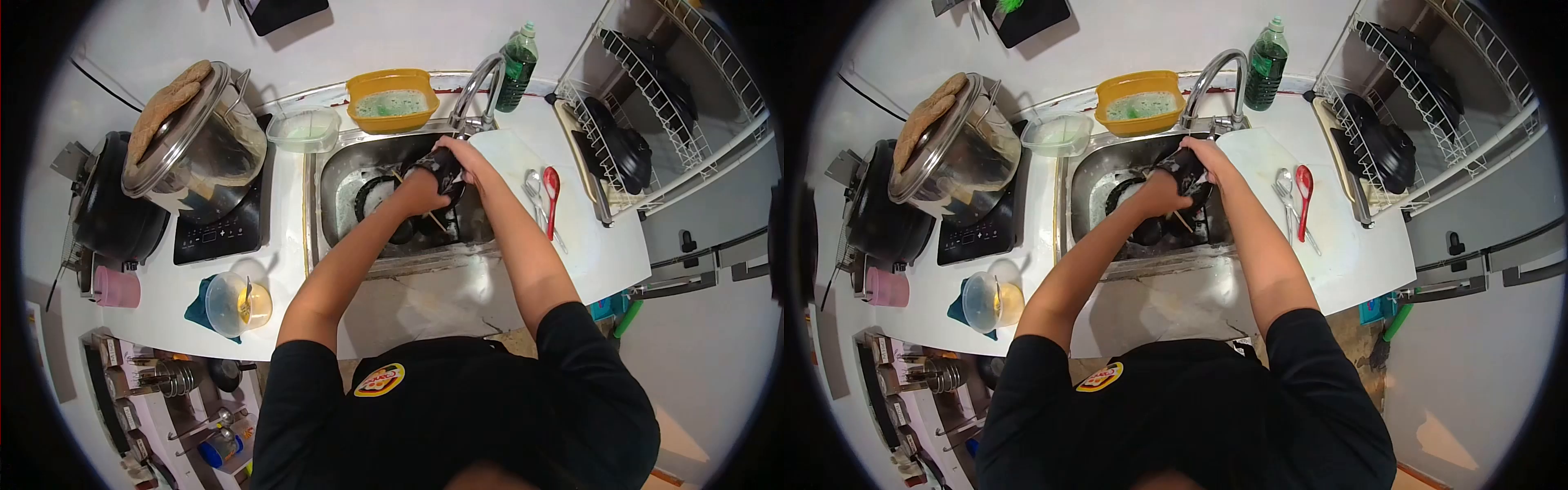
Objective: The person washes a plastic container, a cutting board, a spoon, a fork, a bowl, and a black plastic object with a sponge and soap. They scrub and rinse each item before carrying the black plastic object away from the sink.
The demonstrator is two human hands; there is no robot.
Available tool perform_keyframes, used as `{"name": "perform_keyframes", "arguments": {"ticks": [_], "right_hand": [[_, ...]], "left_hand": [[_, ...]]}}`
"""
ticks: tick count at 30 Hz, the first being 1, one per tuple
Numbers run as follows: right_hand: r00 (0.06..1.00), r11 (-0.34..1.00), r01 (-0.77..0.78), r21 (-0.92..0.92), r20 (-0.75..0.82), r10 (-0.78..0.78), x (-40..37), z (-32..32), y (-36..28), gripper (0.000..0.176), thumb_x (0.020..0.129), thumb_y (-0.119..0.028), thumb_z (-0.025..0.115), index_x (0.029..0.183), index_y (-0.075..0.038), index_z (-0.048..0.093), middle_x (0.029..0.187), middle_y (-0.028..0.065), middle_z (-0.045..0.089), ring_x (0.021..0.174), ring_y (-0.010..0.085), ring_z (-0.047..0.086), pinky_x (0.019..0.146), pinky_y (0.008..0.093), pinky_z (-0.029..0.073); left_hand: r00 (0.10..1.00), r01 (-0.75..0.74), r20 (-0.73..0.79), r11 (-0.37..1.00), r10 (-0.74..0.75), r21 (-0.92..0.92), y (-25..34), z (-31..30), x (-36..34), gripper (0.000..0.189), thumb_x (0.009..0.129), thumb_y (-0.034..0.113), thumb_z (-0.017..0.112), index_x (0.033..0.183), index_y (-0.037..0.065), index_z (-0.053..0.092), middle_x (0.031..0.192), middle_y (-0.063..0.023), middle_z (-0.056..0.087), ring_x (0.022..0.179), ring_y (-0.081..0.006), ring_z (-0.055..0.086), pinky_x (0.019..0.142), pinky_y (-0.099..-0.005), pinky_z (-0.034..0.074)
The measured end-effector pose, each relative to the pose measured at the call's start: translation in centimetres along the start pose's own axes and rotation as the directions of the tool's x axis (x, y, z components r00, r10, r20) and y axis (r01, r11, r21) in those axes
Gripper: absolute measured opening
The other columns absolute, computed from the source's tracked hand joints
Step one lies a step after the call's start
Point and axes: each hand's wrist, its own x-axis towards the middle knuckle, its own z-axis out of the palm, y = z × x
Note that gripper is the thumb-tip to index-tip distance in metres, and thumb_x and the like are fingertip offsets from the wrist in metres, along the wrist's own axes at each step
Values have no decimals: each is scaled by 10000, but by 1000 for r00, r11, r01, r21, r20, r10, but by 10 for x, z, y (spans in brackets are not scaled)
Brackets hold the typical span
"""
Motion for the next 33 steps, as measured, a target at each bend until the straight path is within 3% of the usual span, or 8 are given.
{"name": "perform_keyframes", "arguments": {"ticks": [9,15,18,21,26,29,31,33], "right_hand": [[918,949,-229,218,372,137,-54,-7,11,442,786,-342,578,1095,-29,537,982,197,606,833,328,617,750,501,521],[936,906,-102,412,348,-52,-75,-7,42,644,719,-203,644,1268,2,377,1119,243,544,922,371,588,823,506,482],[970,968,231,-95,-56,-237,-99,22,23,791,701,-215,671,1343,-30,247,1191,246,502,942,381,584,822,472,482],[734,383,357,-852,2,-679,-39,22,63,930,665,-248,711,1380,-72,143,1255,253,446,975,396,568,834,446,470],[899,831,287,-476,-166,-406,-100,62,39,827,655,-182,710,1333,-123,240,1186,192,492,976,351,562,827,439,472],[987,921,127,368,41,-152,-101,56,47,663,678,-127,684,1256,-120,361,1070,117,550,924,290,572,805,436,483],[990,844,-72,531,144,-6,-103,53,50,723,658,-101,698,1274,-136,322,1092,91,515,939,273,560,827,440,481],[979,979,195,53,-69,-191,-94,53,61,733,650,-90,704,1272,-136,319,1118,87,511,1013,272,530,840,465,472]], "left_hand": [[920,341,390,411,38,-845,-4,-61,14,302,701,213,721,874,-16,628,805,-46,639,713,-102,584,679,-237,474],[994,-29,-96,744,-48,-668,-4,-57,33,261,827,278,622,785,22,595,691,5,554,612,-70,509,564,-234,414],[980,-144,-199,707,5,-692,11,-71,24,274,867,297,534,825,31,582,660,-49,505,628,-159,480,527,-315,359],[895,-136,-428,991,125,5,37,-31,18,232,855,244,483,787,27,528,740,-155,577,675,-327,572,599,-406,452],[773,-279,-584,960,246,34,1,-27,18,233,866,229,506,701,65,518,603,-119,555,534,-298,561,524,-398,459],[856,-46,50,-171,-515,-984,-23,-10,23,273,887,271,524,661,117,520,548,-8,503,456,-155,495,454,-327,419],[940,96,69,66,-334,-993,-33,-10,23,313,884,297,529,625,122,545,562,-2,526,478,-129,523,459,-306,427],[860,-127,-506,989,71,-78,-23,7,37,328,864,302,516,653,57,565,634,-129,607,576,-302,603,533,-409,471]]}}
